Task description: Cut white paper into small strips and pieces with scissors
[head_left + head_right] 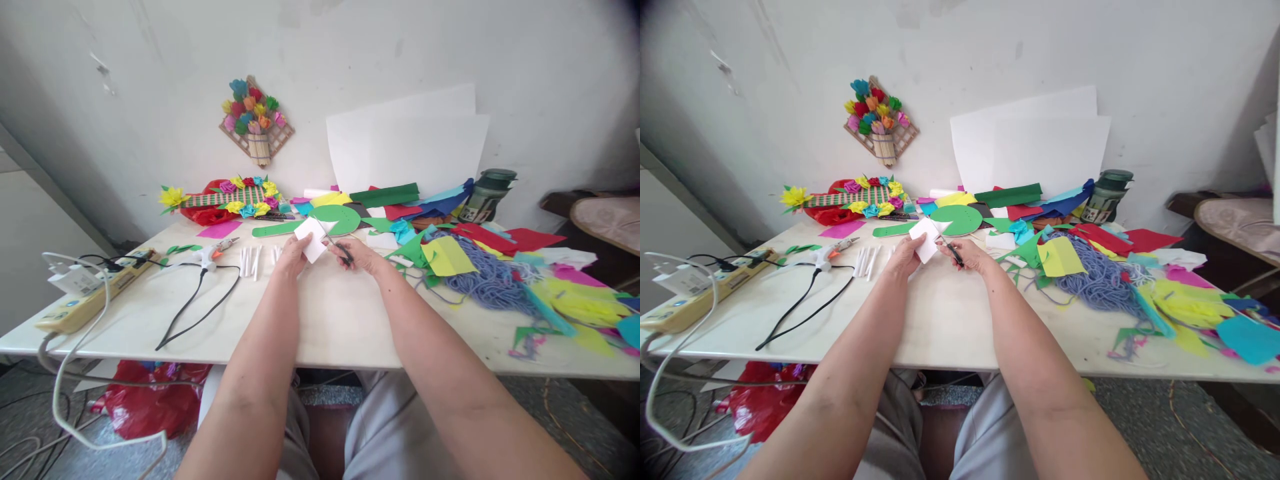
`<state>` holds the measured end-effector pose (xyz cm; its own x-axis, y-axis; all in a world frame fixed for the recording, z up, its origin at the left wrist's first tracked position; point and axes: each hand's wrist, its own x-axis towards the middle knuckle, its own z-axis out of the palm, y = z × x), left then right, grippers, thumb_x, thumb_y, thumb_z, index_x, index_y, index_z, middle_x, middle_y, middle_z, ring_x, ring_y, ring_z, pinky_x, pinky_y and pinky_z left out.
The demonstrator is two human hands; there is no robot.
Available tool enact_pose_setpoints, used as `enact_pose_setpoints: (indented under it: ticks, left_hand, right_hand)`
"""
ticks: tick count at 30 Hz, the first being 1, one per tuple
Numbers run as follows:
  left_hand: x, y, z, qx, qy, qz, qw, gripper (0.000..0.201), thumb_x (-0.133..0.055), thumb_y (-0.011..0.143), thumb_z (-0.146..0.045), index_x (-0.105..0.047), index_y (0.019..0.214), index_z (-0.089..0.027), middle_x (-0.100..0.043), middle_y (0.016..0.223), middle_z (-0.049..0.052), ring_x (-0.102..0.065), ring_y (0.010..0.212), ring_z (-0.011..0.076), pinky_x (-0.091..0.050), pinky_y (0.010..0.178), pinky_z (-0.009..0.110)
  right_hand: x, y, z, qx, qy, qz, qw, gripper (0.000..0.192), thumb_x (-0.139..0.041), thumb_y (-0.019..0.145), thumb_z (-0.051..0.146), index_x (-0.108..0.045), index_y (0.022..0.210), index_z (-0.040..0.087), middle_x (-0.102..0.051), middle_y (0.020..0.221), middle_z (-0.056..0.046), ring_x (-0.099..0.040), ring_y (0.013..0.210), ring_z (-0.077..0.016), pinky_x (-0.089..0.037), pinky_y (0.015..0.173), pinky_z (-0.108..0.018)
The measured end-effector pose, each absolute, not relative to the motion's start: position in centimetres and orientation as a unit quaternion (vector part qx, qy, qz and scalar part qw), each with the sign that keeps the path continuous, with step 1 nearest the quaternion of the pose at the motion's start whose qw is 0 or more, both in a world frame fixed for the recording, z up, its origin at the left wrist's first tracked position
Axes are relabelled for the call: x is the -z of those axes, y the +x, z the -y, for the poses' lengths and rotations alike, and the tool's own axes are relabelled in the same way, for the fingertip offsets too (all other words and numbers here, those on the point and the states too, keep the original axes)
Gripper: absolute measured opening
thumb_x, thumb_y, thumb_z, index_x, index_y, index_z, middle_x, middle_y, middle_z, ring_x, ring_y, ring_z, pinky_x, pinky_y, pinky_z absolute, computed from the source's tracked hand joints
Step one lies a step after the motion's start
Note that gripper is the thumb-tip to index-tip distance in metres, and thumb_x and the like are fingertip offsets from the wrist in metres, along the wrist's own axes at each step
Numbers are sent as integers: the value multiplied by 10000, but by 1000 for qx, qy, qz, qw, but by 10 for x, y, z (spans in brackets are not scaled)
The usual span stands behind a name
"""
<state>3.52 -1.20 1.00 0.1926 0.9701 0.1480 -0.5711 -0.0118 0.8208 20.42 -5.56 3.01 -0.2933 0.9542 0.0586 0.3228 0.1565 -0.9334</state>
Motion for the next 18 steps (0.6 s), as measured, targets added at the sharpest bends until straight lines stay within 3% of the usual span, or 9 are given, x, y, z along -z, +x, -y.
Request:
enact_pose_setpoints:
  ticks: [18]
  left_hand:
    - [-13,34,16,-576,392,-255,670,343,-647,680,-106,-581,1017,-94,-685,796,88,-647,670,182,-505,772,344]
  right_hand:
    - [-34,200,58,-432,-458,677,380,348,-618,702,470,-497,636,150,-443,449,52,-407,369,-52,-281,326,-167]
